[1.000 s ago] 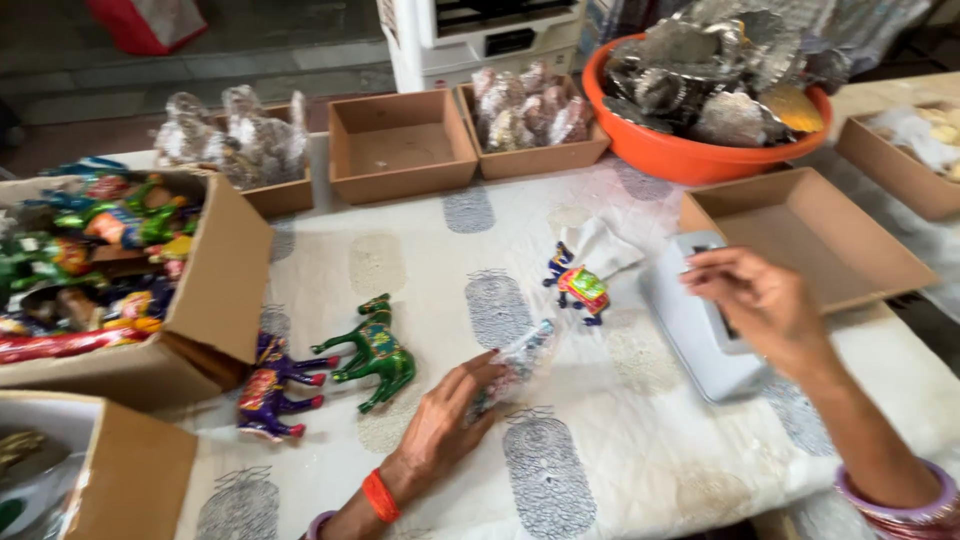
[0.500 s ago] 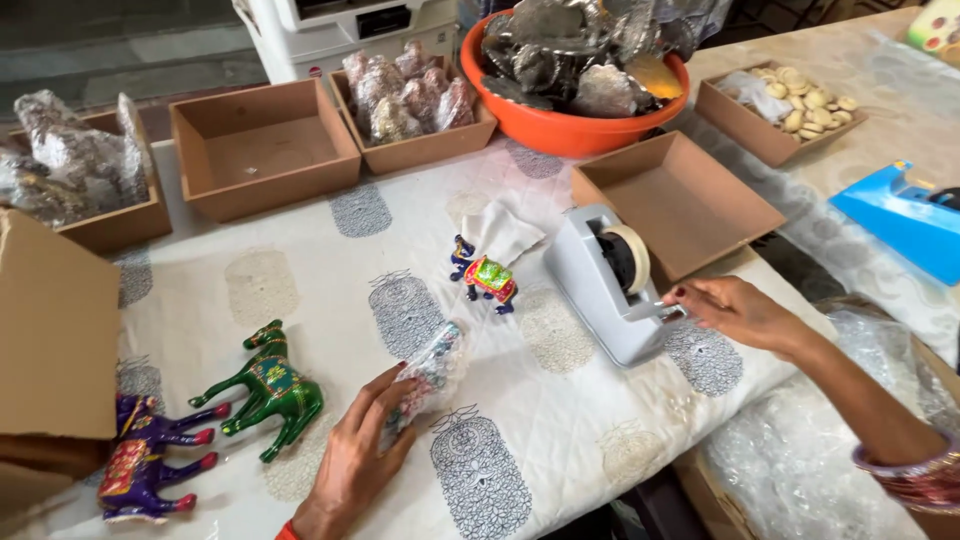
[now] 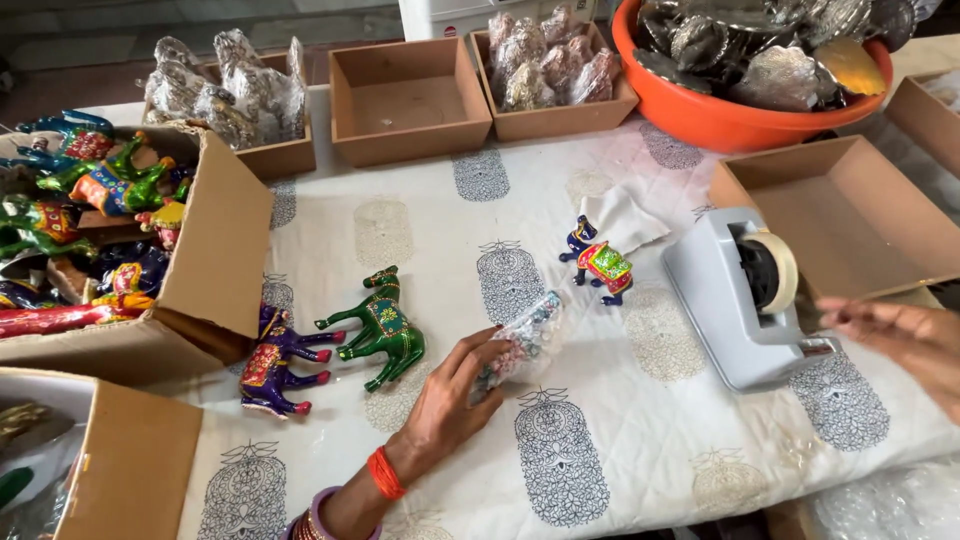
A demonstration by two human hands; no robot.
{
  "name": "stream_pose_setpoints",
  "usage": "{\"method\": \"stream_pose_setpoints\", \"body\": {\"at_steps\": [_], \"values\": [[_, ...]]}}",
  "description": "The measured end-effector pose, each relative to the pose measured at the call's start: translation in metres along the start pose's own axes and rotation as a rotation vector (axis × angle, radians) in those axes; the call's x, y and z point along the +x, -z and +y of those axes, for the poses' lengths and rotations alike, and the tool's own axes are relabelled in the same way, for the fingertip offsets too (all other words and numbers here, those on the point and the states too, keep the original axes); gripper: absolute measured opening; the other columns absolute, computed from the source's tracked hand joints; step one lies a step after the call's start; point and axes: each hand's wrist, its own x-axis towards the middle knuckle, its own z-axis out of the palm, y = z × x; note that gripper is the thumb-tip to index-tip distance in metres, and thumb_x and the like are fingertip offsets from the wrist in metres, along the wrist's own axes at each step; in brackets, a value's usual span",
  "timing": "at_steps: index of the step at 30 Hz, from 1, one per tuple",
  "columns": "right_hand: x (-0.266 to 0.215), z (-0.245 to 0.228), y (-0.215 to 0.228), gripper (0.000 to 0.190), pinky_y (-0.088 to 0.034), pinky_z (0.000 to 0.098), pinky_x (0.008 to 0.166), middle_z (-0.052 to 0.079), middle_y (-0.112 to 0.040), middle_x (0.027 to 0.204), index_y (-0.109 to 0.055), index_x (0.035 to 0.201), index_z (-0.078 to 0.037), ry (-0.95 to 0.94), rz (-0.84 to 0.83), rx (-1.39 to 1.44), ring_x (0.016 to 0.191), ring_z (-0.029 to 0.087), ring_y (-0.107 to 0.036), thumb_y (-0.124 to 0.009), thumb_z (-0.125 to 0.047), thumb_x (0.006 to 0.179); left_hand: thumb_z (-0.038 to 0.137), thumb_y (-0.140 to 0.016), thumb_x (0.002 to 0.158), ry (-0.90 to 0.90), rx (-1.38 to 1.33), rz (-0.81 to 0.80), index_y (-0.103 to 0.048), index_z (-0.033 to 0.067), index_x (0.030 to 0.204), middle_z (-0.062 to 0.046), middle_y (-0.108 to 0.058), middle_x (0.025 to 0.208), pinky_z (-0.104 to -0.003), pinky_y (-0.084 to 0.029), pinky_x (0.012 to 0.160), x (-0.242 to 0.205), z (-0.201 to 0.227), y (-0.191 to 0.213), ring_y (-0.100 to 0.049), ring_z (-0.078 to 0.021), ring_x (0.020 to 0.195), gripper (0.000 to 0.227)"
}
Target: Wrapping decorative horse figurines in bubble wrap and placing them into cardboard boxes.
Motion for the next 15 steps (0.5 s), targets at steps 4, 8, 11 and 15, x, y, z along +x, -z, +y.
{"method": "stream_pose_setpoints", "body": {"at_steps": [4, 8, 11, 15], "values": [[0.011, 0.003, -0.002, 0.041, -0.054, 0.0390, 0.097, 0.012, -0.075, 0.123, -0.068, 0.134, -0.005, 0.016, -0.036, -0.080, 0.112, 0.021, -0.068, -0.060, -0.022, 0.098, 0.003, -0.082, 0.074, -0.047, -0.009, 0.004, -0.058, 0.0079, 0.131, -0.017, -0.058, 0.139, -0.042, -0.061, 0.094, -0.003, 0.001, 0.003, -0.066, -0.0388, 0.119, 0.061], [-0.032, 0.007, 0.018, 0.039, -0.058, 0.0329, 0.085, 0.009, -0.078, 0.116, -0.072, 0.123, -0.003, -0.034, -0.055, -0.097, 0.100, 0.017, -0.072, -0.067, -0.026, 0.092, 0.012, -0.086, 0.076, 0.047, 0.005, -0.006, -0.060, 0.0097, 0.125, -0.015, -0.059, 0.138, -0.038, -0.062, 0.086, 0.003, -0.004, -0.011, -0.070, -0.0332, 0.112, 0.056], [-0.045, 0.005, 0.003, 0.035, -0.059, 0.0343, 0.081, 0.009, -0.076, 0.105, -0.074, 0.115, -0.001, -0.080, -0.109, 0.024, 0.090, 0.018, -0.071, -0.071, -0.025, 0.089, 0.010, -0.084, 0.074, 0.011, 0.039, 0.027, -0.060, 0.0094, 0.126, -0.014, -0.060, 0.137, -0.039, -0.062, 0.087, 0.000, -0.003, -0.010, -0.069, -0.0339, 0.114, 0.058], [-0.041, 0.021, 0.000, 0.027, -0.058, 0.0345, 0.077, 0.008, -0.073, 0.089, -0.074, 0.101, 0.001, -0.130, -0.179, 0.140, 0.080, 0.017, -0.068, -0.072, -0.024, 0.090, 0.004, -0.081, 0.071, 0.013, 0.057, 0.014, -0.058, 0.0093, 0.129, -0.014, -0.058, 0.139, -0.042, -0.060, 0.091, -0.003, -0.007, -0.008, -0.065, -0.0366, 0.119, 0.063]]}}
